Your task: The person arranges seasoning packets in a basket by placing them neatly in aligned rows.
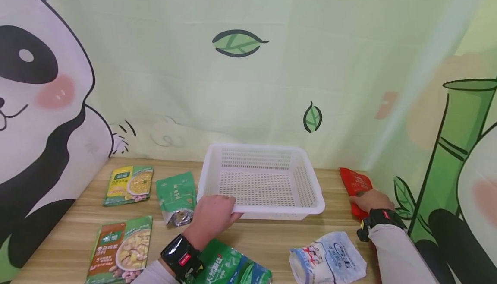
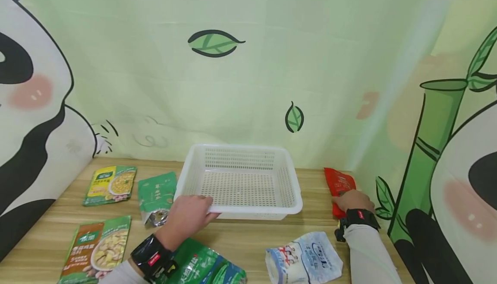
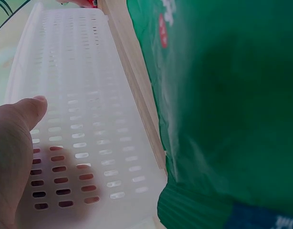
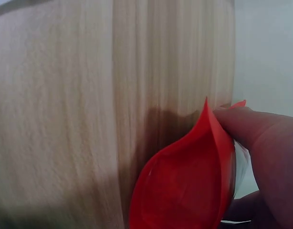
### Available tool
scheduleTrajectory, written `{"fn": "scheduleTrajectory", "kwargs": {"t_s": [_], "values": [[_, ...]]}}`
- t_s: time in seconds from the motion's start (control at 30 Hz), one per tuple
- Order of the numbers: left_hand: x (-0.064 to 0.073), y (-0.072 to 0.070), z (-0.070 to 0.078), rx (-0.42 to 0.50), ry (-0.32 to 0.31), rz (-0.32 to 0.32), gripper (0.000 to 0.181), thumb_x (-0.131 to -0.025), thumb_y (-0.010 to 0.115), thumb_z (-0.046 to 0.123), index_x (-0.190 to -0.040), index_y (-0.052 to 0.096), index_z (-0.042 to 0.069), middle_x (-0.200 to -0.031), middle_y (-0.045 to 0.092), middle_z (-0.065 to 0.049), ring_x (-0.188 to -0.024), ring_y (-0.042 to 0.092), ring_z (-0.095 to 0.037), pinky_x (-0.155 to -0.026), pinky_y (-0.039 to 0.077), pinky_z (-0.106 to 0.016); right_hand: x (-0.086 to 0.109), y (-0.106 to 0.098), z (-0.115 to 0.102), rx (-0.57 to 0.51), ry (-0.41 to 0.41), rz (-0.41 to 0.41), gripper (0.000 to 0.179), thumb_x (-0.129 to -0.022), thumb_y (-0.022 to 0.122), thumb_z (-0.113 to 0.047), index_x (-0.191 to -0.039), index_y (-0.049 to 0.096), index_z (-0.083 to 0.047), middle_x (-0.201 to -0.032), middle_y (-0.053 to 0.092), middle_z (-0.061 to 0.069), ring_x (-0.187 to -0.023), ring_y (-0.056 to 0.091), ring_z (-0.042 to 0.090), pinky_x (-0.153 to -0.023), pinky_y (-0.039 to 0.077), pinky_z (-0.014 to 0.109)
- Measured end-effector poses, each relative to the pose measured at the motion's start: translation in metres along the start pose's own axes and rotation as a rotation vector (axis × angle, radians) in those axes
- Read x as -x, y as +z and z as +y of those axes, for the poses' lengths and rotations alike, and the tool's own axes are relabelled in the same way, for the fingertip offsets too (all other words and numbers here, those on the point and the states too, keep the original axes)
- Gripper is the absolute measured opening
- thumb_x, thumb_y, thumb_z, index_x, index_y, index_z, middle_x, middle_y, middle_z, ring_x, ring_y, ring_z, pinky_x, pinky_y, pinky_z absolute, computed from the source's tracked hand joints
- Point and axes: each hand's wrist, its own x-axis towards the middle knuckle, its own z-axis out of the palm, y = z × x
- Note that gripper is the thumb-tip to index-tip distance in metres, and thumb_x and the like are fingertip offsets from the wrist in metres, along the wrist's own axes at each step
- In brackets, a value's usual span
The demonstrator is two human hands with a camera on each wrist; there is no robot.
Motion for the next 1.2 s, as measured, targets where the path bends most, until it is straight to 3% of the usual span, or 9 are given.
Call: {"fn": "scheduleTrajectory", "kwargs": {"t_s": [0.57, 0.83, 1.2], "values": [[0.000, -0.004, 0.002, 0.012, 0.009, 0.003, 0.043, -0.093, 0.066, 0.054, -0.069, 0.060, 0.019, -0.054, 0.046, 0.008, -0.046, 0.037, -0.010, -0.041, 0.029, -0.027, -0.004, 0.007, -0.002, -0.018, 0.021, 0.000, 0.066, -0.086, 0.068, -0.037, -0.109, 0.053, 0.023, -0.097, 0.062, 0.034, -0.084, 0.058, 0.041, -0.074, 0.049, 0.046], [0.001, -0.002, 0.001, -0.002, 0.007, 0.014, 0.044, -0.093, 0.065, 0.056, -0.069, 0.060, 0.020, -0.053, 0.045, 0.008, -0.045, 0.037, -0.010, -0.041, 0.029, -0.027, 0.005, 0.006, -0.009, -0.026, 0.045, 0.015, 0.066, -0.089, 0.069, -0.037, -0.114, 0.052, 0.022, -0.101, 0.062, 0.034, -0.088, 0.058, 0.041, -0.079, 0.051, 0.048], [0.001, -0.002, 0.001, -0.020, 0.011, 0.020, 0.044, -0.093, 0.066, 0.057, -0.069, 0.060, 0.019, -0.053, 0.046, 0.007, -0.045, 0.038, -0.010, -0.041, 0.029, -0.028, 0.007, 0.005, -0.004, -0.068, 0.012, 0.038, 0.061, -0.091, 0.066, -0.033, -0.112, 0.053, 0.023, -0.097, 0.063, 0.033, -0.086, 0.057, 0.041, -0.079, 0.050, 0.049]]}}
